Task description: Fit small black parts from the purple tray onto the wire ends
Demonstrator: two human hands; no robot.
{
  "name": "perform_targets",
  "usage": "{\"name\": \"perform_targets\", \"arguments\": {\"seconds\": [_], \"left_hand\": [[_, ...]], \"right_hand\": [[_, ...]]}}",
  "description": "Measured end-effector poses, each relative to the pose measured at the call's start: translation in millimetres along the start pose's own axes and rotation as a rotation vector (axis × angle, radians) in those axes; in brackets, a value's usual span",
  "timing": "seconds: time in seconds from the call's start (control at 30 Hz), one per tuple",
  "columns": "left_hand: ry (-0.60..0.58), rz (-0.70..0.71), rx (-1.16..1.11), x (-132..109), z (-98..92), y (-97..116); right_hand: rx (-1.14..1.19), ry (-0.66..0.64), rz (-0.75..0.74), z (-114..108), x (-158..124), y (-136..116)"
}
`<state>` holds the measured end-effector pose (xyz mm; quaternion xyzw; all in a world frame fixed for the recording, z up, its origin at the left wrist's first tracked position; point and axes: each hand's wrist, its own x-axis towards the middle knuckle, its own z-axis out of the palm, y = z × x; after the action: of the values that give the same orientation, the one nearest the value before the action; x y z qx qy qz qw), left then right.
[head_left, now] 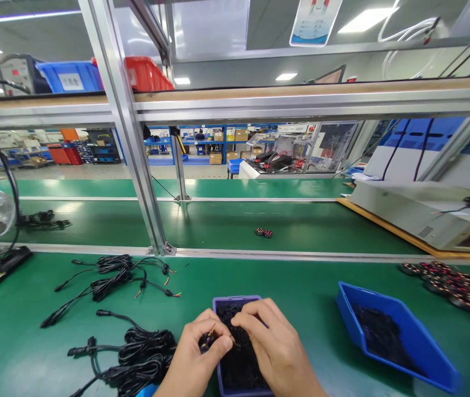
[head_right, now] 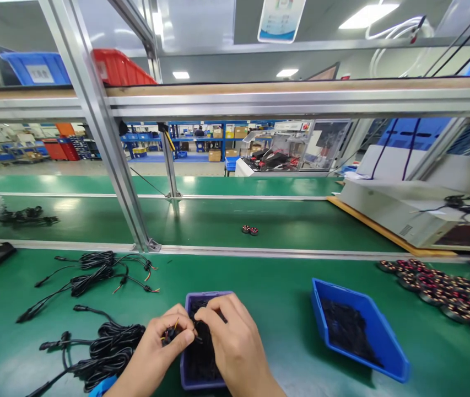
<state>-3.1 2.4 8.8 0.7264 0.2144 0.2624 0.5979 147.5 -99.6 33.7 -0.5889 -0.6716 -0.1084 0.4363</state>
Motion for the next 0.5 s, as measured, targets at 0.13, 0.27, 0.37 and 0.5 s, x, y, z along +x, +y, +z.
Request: {"name": "perform_targets", "arguments": {"seconds": [0.13, 0.27, 0.37, 0.5], "left_hand": [[-0.006, -0.012, 0.008, -1.2, -0.7, 0.8], [-0.083, -0.022, 0.045, -1.6, -3.3, -0.5], [-0.086, -0.022, 0.054, -1.0, -5.0, -2.1], [-0.077, -0.024, 0.039, -0.9, -3.7, -1.8]], "right_hand": [[-0.078, -0.012, -0.043, -1.4, 2.7, -1.9], [-0.104, -0.055, -0.036, -5.0, 3.6, -5.1], [-0.121, -0.075, -0.027, -7.5, 4.2, -5.6], [-0.116, -0.094, -0.025, -7.2, 3.8, -3.5]]}}
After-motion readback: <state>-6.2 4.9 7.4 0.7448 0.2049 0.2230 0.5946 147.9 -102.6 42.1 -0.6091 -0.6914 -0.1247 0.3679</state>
